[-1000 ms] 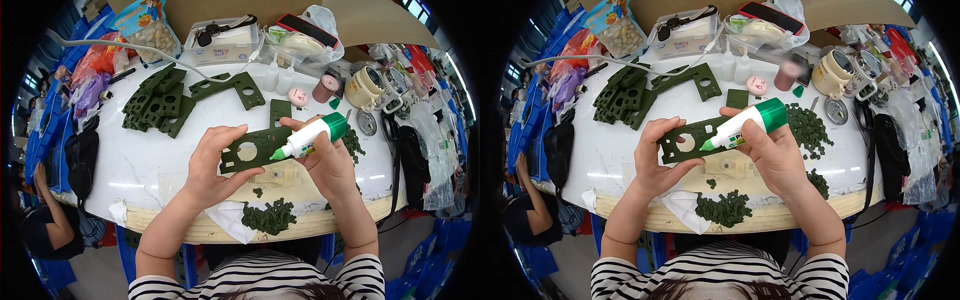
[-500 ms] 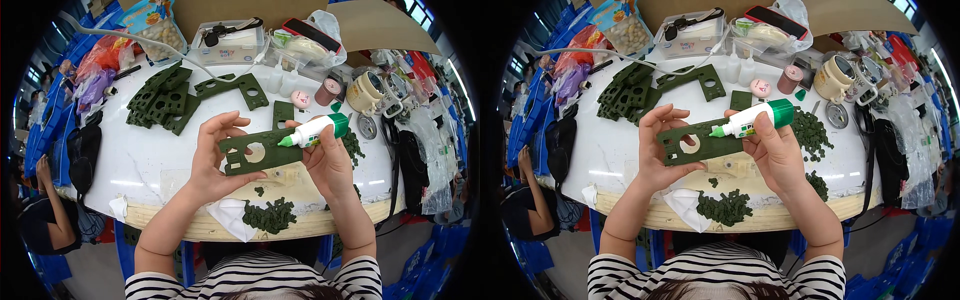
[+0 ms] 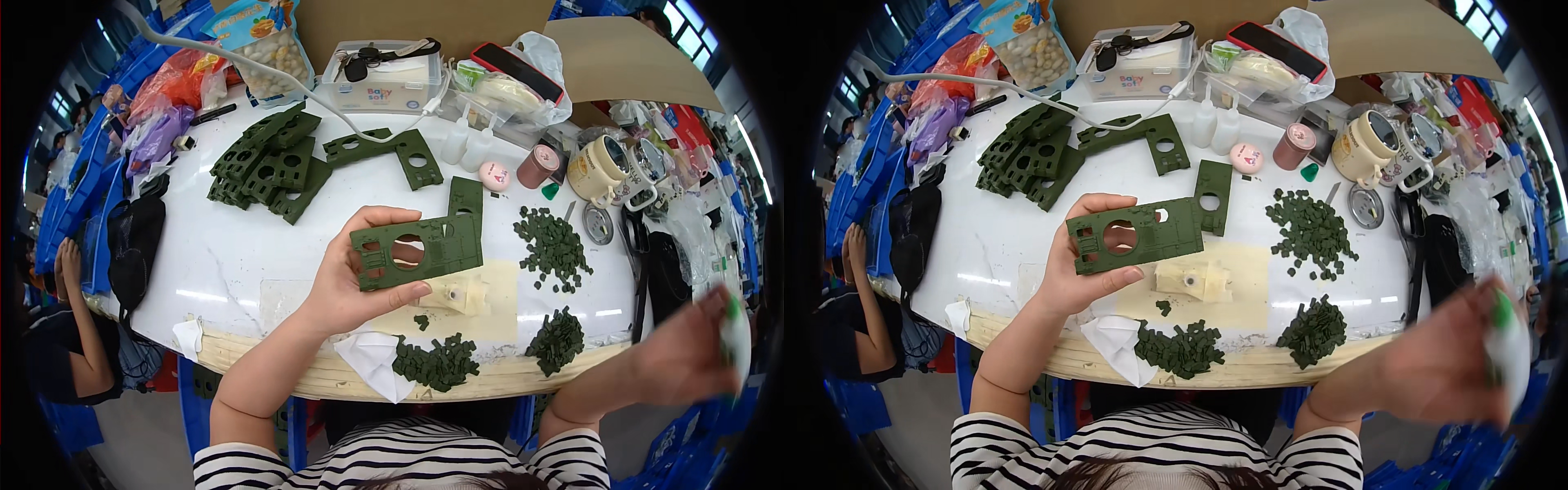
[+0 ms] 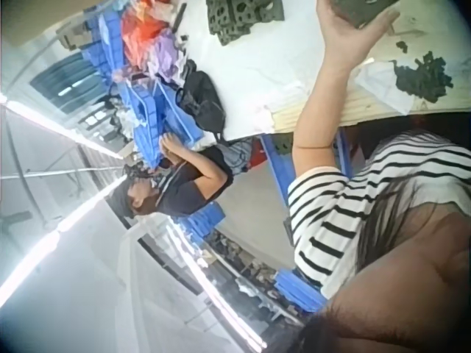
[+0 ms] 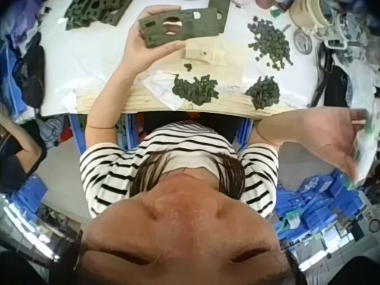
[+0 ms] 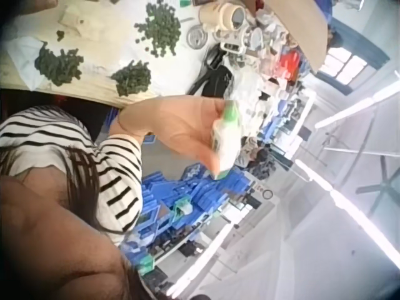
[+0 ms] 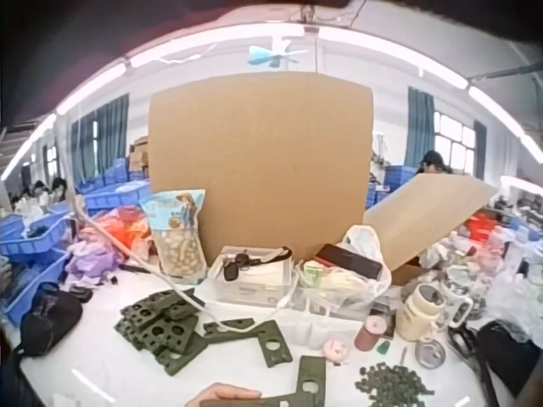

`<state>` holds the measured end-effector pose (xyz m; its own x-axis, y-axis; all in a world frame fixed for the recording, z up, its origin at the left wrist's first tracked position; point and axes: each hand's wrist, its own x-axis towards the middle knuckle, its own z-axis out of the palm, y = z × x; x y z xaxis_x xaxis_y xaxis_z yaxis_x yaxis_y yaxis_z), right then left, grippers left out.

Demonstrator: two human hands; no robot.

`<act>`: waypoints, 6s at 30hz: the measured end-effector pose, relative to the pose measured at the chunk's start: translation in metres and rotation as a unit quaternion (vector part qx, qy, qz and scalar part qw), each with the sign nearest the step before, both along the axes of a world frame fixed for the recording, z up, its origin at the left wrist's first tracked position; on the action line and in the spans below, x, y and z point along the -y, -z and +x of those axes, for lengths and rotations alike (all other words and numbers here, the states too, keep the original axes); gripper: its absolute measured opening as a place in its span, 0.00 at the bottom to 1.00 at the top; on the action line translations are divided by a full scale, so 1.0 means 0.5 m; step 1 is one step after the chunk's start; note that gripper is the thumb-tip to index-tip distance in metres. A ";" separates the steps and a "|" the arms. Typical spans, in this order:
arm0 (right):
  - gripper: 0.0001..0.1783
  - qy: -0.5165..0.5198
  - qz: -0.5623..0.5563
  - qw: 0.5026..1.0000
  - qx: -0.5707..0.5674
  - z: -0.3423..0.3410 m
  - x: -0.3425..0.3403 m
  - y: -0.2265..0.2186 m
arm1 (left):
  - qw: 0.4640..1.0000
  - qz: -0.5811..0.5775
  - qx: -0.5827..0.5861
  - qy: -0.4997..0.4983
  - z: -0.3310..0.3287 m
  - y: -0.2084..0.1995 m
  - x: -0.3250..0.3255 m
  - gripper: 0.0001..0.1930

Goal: Applying glue and attaching small parts to plastic toy tank bodies.

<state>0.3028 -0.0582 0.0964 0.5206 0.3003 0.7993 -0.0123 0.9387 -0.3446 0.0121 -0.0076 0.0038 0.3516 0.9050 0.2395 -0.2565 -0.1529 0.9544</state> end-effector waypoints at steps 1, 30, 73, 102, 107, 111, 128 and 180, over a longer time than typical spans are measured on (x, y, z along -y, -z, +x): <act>0.27 0.127 0.089 0.988 0.027 0.017 -0.007 0.001 | 1.000 -0.019 0.000 0.001 0.001 -0.005 -0.001 0.32; 0.30 -0.148 -0.366 0.905 0.158 -0.116 -0.066 0.109 | 0.995 -0.088 0.037 0.020 0.004 0.012 0.021 0.34; 0.19 -0.283 -0.341 0.884 0.147 -0.153 -0.079 0.150 | 0.997 -0.065 0.003 0.034 0.013 0.016 0.022 0.35; 0.14 -0.309 -0.311 0.888 0.140 -0.149 -0.086 0.160 | 0.992 -0.109 0.038 0.045 0.015 0.004 0.020 0.35; 0.14 -0.306 -0.305 0.891 0.141 -0.150 -0.086 0.161 | 0.993 -0.095 0.048 0.042 0.017 0.008 0.019 0.35; 0.14 -0.311 -0.295 0.892 0.141 -0.151 -0.087 0.163 | 0.994 -0.094 0.035 0.045 0.014 0.008 0.019 0.35; 0.18 -0.308 -0.348 0.879 0.105 -0.146 -0.080 0.161 | 0.992 -0.109 0.030 0.053 0.009 0.011 0.020 0.37; 0.23 -0.332 -0.363 0.852 0.178 -0.167 -0.066 0.161 | 0.921 -0.223 0.038 0.317 -0.005 0.013 0.025 0.29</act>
<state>0.2192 -0.0249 0.0157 -0.1943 0.9168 0.3490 -0.2314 0.3029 -0.9245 0.0097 -0.0199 -0.0028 0.8409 0.5379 -0.0600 -0.2285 0.4533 0.8616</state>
